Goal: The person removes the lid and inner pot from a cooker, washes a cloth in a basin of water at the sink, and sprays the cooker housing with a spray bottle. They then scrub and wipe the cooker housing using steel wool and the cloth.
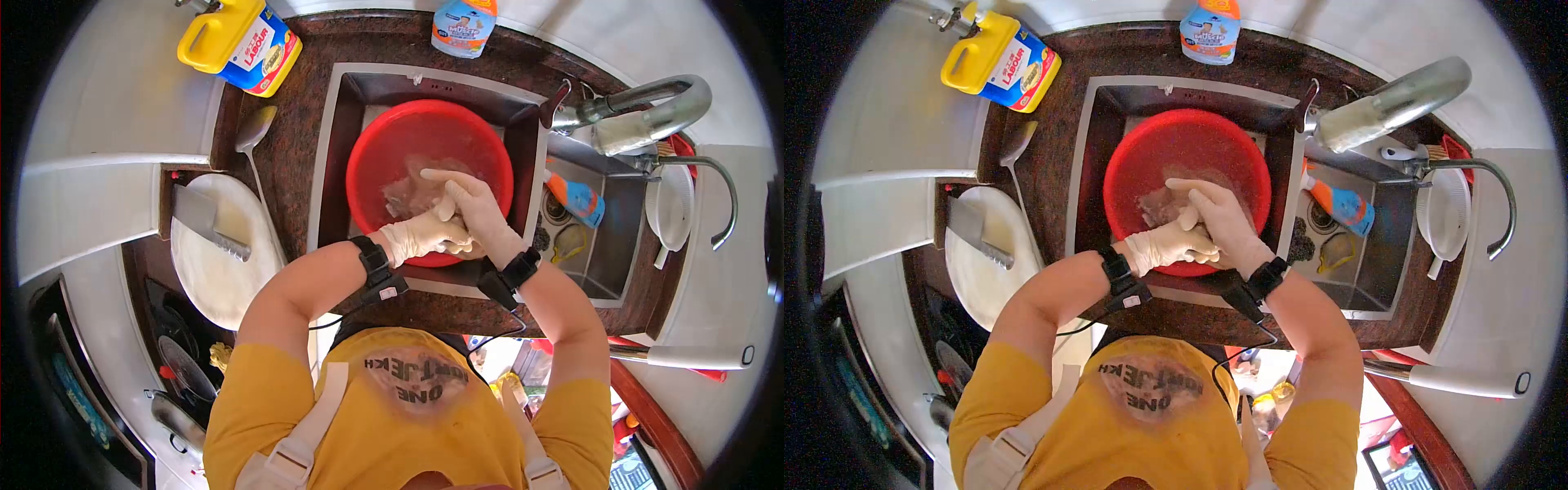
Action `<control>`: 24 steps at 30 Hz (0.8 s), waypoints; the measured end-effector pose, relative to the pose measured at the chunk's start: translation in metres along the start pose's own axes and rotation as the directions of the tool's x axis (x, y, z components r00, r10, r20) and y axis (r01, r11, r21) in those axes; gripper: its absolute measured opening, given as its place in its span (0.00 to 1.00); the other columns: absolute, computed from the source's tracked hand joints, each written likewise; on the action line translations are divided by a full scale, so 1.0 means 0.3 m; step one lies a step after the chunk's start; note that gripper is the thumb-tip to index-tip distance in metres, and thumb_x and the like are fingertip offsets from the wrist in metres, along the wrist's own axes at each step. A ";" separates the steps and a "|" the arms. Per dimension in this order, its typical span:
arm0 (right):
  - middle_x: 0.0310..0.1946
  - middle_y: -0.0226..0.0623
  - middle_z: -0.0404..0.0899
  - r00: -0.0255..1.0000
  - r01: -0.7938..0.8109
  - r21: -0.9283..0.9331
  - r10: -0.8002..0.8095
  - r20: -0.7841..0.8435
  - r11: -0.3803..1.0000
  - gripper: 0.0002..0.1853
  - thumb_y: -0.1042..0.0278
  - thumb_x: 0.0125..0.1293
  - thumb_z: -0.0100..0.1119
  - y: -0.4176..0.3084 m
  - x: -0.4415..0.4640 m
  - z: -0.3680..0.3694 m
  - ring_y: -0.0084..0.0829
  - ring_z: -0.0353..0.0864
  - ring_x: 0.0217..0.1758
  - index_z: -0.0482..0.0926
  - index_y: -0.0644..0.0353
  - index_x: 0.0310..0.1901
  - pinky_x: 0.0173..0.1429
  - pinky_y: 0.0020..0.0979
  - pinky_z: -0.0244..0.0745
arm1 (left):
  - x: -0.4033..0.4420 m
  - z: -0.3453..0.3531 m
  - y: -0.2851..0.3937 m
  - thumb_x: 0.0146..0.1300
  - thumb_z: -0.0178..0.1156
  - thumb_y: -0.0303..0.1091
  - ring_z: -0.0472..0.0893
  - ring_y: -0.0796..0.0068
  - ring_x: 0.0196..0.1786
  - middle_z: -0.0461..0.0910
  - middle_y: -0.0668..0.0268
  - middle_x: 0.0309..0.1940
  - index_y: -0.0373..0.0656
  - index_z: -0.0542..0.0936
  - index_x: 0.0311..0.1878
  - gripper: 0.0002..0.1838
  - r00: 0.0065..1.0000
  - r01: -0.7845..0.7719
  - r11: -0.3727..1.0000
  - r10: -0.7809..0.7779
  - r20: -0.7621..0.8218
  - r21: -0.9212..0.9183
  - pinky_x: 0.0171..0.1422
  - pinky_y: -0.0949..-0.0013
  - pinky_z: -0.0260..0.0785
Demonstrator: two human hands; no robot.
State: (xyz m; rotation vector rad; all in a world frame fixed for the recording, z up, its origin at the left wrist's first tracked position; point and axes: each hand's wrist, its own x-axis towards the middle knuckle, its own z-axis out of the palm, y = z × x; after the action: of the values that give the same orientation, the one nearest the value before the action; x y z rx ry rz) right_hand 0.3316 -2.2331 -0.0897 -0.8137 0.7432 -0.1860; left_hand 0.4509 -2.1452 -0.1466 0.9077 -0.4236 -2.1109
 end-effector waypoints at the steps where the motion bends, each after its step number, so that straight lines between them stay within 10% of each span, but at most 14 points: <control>1: 0.34 0.30 0.80 0.998 -0.003 -0.017 0.002 -0.058 1.000 0.19 0.70 0.80 0.41 0.005 0.004 0.009 0.21 0.78 0.36 0.79 0.59 0.64 0.46 0.27 0.77 | 0.002 0.009 0.000 0.58 0.69 0.26 0.78 0.76 0.30 0.79 0.65 0.29 0.44 0.78 0.35 0.07 0.999 0.002 0.998 0.000 -0.035 0.056 0.31 0.72 0.67; 9: 0.34 0.28 0.79 0.984 0.078 -0.202 -0.108 -0.142 0.976 0.18 0.68 0.80 0.41 0.117 0.022 -0.028 0.19 0.76 0.36 0.83 0.61 0.56 0.46 0.26 0.76 | 0.007 0.089 -0.050 0.60 0.70 0.34 0.72 0.81 0.19 0.76 0.71 0.21 0.45 0.79 0.35 0.08 0.969 0.011 0.917 0.088 -0.229 0.398 0.20 0.74 0.58; 11: 0.34 0.29 0.79 0.977 0.074 -0.206 -0.112 -0.181 0.976 0.18 0.68 0.80 0.41 0.133 0.017 -0.029 0.19 0.76 0.33 0.83 0.61 0.55 0.45 0.25 0.76 | 0.023 0.076 -0.084 0.62 0.70 0.39 0.80 0.73 0.27 0.82 0.67 0.29 0.46 0.79 0.50 0.16 0.971 0.023 0.829 0.113 -0.208 0.558 0.30 0.69 0.72; 13: 0.37 0.29 0.81 0.958 0.126 -0.211 -0.174 -0.229 0.969 0.17 0.70 0.78 0.43 0.127 -0.001 -0.031 0.18 0.76 0.33 0.84 0.63 0.54 0.45 0.25 0.76 | 0.050 0.108 -0.096 0.60 0.70 0.33 0.76 0.75 0.21 0.80 0.67 0.25 0.43 0.81 0.40 0.10 0.942 -0.101 0.762 0.280 -0.185 0.640 0.24 0.71 0.67; 15: 0.39 0.30 0.82 0.948 0.154 -0.227 -0.209 -0.241 0.962 0.17 0.70 0.78 0.44 0.056 -0.052 -0.044 0.18 0.77 0.35 0.84 0.63 0.54 0.46 0.25 0.76 | 0.120 0.052 -0.157 0.61 0.70 0.32 0.75 0.76 0.21 0.80 0.67 0.26 0.44 0.79 0.39 0.08 0.540 -0.401 0.042 0.818 0.199 0.915 0.26 0.70 0.66; 16: 0.42 0.32 0.83 0.936 0.174 -0.237 -0.235 -0.260 0.956 0.16 0.70 0.77 0.45 0.012 -0.079 -0.051 0.19 0.79 0.38 0.84 0.63 0.54 0.47 0.25 0.76 | 0.111 0.068 -0.139 0.61 0.70 0.32 0.75 0.76 0.21 0.80 0.67 0.26 0.44 0.79 0.39 0.08 0.532 -0.391 0.041 0.826 0.189 0.919 0.26 0.70 0.66; 18: 0.46 0.37 0.86 0.778 0.421 -0.478 -0.578 -0.245 0.770 0.14 0.72 0.67 0.53 -0.089 -0.121 -0.114 0.26 0.83 0.42 0.85 0.65 0.48 0.53 0.27 0.75 | 0.078 0.096 -0.112 0.61 0.70 0.30 0.75 0.77 0.21 0.79 0.68 0.26 0.45 0.78 0.38 0.08 0.884 -0.246 0.826 0.406 -0.231 0.507 0.27 0.70 0.65; 21: 0.51 0.43 0.84 0.591 0.311 -0.499 -0.576 -0.565 0.809 0.15 0.66 0.69 0.58 -0.175 -0.152 -0.341 0.30 0.82 0.52 0.83 0.64 0.53 0.59 0.34 0.75 | -0.017 0.051 -0.085 0.61 0.70 0.29 0.73 0.79 0.19 0.77 0.69 0.24 0.46 0.76 0.36 0.09 0.892 -0.252 0.945 0.311 -0.327 0.210 0.25 0.70 0.62; 24: 0.57 0.45 0.81 0.615 0.143 -0.623 -0.562 -0.553 0.769 0.22 0.67 0.70 0.59 -0.026 -0.087 -0.702 0.37 0.81 0.56 0.76 0.65 0.64 0.62 0.38 0.75 | -0.160 0.051 -0.075 0.64 0.71 0.39 0.73 0.77 0.17 0.77 0.70 0.20 0.43 0.78 0.35 0.13 0.836 -0.200 0.974 0.226 -0.499 0.105 0.20 0.70 0.61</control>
State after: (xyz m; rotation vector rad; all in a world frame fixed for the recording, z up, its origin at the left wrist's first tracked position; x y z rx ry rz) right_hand 0.1731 -2.3520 -0.1657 -1.4685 1.4113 -0.7467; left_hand 0.4489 -2.0939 -0.1265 1.3343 -0.2816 -1.5803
